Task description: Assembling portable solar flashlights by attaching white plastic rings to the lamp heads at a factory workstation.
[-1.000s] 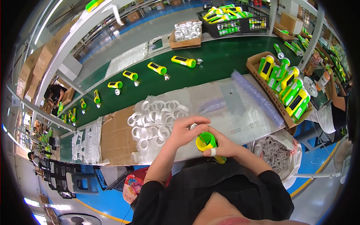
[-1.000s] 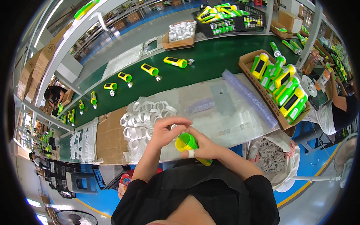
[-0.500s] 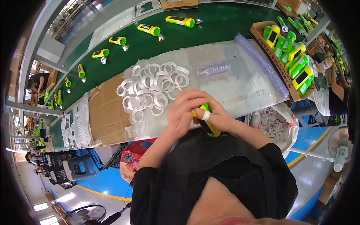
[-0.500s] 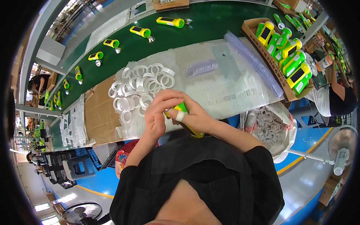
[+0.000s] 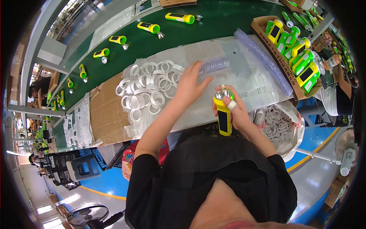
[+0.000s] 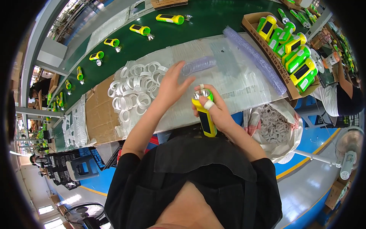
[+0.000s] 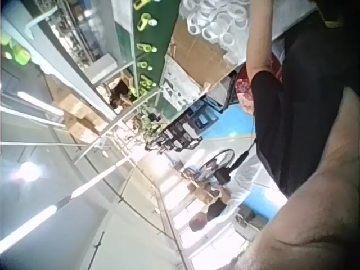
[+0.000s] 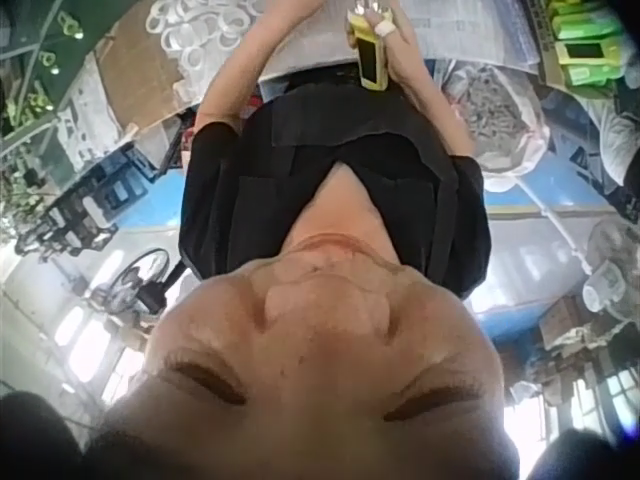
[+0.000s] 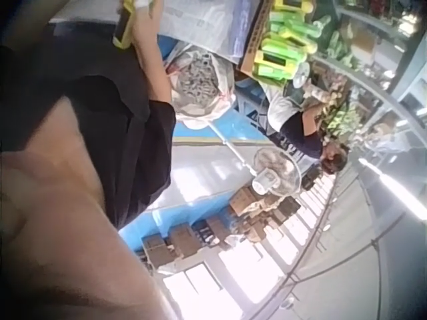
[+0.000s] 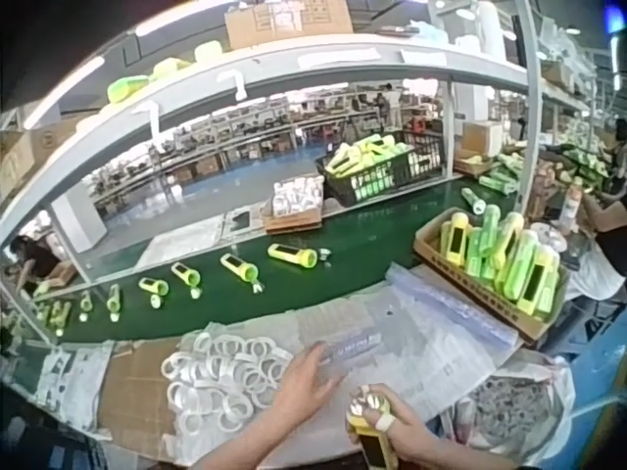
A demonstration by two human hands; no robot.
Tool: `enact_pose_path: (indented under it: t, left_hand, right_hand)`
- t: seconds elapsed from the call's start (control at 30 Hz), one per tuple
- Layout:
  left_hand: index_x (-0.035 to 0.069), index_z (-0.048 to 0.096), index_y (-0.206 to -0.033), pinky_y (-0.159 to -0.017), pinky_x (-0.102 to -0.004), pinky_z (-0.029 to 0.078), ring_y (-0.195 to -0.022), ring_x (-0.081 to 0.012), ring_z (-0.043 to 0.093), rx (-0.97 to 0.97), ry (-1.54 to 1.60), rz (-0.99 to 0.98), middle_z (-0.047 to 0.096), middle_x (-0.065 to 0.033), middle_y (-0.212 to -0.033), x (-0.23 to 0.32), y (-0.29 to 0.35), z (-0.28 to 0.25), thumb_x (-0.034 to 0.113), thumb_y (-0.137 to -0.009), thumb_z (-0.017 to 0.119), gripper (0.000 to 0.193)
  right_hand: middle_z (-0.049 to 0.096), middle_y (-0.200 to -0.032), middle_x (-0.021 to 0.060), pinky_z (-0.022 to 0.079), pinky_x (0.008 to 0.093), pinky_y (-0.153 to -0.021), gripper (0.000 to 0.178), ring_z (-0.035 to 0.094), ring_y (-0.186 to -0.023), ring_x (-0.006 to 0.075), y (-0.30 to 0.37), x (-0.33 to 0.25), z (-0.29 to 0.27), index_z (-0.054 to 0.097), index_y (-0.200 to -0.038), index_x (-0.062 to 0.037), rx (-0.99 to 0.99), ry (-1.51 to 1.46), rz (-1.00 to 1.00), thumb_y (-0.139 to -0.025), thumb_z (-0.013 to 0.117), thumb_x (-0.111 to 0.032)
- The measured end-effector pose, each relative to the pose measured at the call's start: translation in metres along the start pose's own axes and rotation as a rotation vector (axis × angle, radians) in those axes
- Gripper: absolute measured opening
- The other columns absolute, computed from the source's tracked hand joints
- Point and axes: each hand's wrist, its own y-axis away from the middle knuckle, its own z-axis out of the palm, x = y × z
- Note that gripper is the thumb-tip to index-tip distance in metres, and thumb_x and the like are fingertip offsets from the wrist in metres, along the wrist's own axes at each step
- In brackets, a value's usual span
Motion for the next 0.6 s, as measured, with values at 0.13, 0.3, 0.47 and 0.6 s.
enact_pose_path:
  t: [0.13,0.3,0.47,0.6]
  left_hand:
    - [0.001,0.054,-0.128,-0.093,-0.0411,0.047,-0.11,-0.0378,0.057,-0.106,-0.348,0.016,0.058,-0.0207,-0.123,-0.028,-0.012,0.006,0.024,-0.08,0.074,0.057]
    - [0.002,0.06,-0.121,-0.087,-0.0404,0.049,-0.103,-0.0348,0.059,-0.202,-0.341,-0.054,0.062,-0.017,-0.112,-0.042,-0.017,0.0,0.023,-0.076,0.077,0.052]
    - [0.002,0.063,-0.117,-0.082,-0.0382,0.049,-0.098,-0.0326,0.06,-0.137,-0.293,-0.015,0.063,-0.0145,-0.104,-0.045,-0.018,-0.003,0.022,-0.075,0.078,0.049]
    - [0.005,0.063,-0.119,-0.08,-0.0379,0.049,-0.094,-0.0302,0.06,-0.107,-0.16,-0.017,0.063,-0.0136,-0.1,-0.04,-0.02,-0.01,0.021,-0.075,0.078,0.049]
  right_hand:
    - [0.059,-0.087,0.0118,0.046,0.0289,-0.067,0.044,0.058,-0.073,0.017,0.001,-0.001,-0.012,0.044,-0.129,-0.0059,-0.015,-0.005,-0.03,-0.097,0.053,-0.035]
    - [0.059,-0.087,0.0116,0.046,0.0294,-0.067,0.043,0.058,-0.073,0.0172,-0.004,-0.002,-0.019,0.044,-0.128,-0.0057,-0.008,-0.015,-0.002,-0.097,0.053,-0.034]
    - [0.059,-0.088,0.0117,0.047,0.0308,-0.068,0.044,0.058,-0.075,0.0177,-0.011,-0.008,-0.02,0.044,-0.129,-0.0042,-0.015,0.024,0.016,-0.097,0.053,-0.033]
    - [0.06,-0.089,0.0118,0.048,0.0308,-0.068,0.045,0.058,-0.075,0.0178,-0.017,-0.009,-0.021,0.045,-0.129,-0.0038,-0.014,0.033,0.01,-0.097,0.054,-0.034]
